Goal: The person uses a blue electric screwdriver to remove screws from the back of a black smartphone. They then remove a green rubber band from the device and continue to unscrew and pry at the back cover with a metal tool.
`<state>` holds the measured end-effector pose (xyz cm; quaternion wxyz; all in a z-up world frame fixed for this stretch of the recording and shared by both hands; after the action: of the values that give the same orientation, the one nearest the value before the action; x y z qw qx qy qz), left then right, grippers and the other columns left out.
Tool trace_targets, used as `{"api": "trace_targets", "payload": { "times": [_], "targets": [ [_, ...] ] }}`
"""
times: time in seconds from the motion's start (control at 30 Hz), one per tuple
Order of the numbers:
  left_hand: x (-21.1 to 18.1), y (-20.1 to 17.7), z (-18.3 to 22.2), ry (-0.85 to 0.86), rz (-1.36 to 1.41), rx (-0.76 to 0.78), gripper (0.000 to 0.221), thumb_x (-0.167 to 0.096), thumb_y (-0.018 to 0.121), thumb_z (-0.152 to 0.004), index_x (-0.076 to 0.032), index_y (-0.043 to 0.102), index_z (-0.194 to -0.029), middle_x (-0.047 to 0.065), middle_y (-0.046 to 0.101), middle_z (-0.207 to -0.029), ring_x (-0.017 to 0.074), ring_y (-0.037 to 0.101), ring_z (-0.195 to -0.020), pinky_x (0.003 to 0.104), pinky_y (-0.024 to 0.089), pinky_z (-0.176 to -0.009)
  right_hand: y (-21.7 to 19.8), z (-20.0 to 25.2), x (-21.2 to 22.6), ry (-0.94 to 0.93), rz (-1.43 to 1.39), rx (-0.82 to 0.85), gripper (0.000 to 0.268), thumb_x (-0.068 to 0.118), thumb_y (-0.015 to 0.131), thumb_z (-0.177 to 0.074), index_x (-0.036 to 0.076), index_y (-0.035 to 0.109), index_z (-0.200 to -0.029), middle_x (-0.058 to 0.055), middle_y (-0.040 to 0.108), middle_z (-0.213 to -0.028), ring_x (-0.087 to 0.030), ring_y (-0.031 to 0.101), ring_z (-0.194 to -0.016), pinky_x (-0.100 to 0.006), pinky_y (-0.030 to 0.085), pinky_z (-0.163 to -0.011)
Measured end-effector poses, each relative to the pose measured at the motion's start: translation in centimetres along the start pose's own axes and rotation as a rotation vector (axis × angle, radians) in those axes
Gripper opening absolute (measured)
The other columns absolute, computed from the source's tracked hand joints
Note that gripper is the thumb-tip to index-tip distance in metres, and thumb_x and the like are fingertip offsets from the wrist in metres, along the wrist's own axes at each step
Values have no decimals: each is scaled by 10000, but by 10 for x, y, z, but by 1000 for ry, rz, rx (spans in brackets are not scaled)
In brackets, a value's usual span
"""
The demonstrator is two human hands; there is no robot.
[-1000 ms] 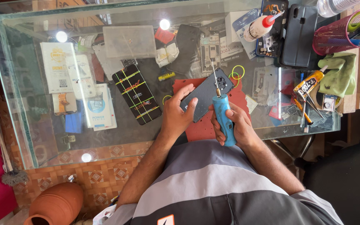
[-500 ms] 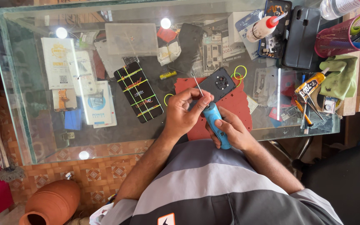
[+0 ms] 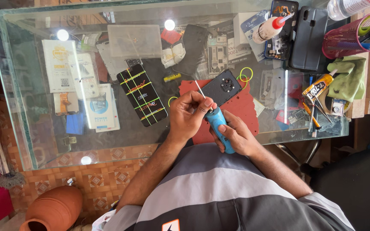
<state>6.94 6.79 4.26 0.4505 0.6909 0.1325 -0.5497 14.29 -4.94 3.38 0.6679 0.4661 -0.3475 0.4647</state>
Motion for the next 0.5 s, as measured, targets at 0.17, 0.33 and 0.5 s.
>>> {"api": "trace_targets", "payload": {
  "times": [0.17, 0.33, 0.5],
  "targets": [
    [9, 6, 5, -98, -25, 62, 133, -102, 676, -1035, 24, 702, -1070, 73, 753, -988, 106, 719, -921, 246, 602, -758, 3, 4, -9, 88, -200, -11, 512, 400, 559, -998, -29, 478, -1264, -114, 581, -806, -153, 570, -520, -322, 507, -451],
    [16, 5, 6, -145, 23, 59, 136, -125, 659, -1063, 0, 702, -1094, 55, 741, -987, 84, 669, -855, 216, 534, -665, 2, 3, -8, 81, -150, -7, 499, 401, 533, -1032, -38, 480, -1264, -109, 567, -801, -151, 572, -536, -319, 515, -460],
    [10, 1, 5, -89, 69, 47, 121, -105, 658, -1071, 1, 701, -1112, 55, 700, -1054, 86, 639, -942, 252, 552, -796, 4, 0, -4, 46, -124, 7, 477, 376, 559, -1025, -43, 476, -1239, -98, 582, -843, -152, 606, -574, -313, 523, -480]
  ]
}}
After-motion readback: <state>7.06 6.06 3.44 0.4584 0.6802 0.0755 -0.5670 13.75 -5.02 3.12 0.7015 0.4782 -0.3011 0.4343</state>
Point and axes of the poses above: each hand's wrist, its own z-axis away from the middle knuckle, its own y-axis out of the palm, x = y × z, the point moved 10 cm from there along -z, towards the middle knuckle
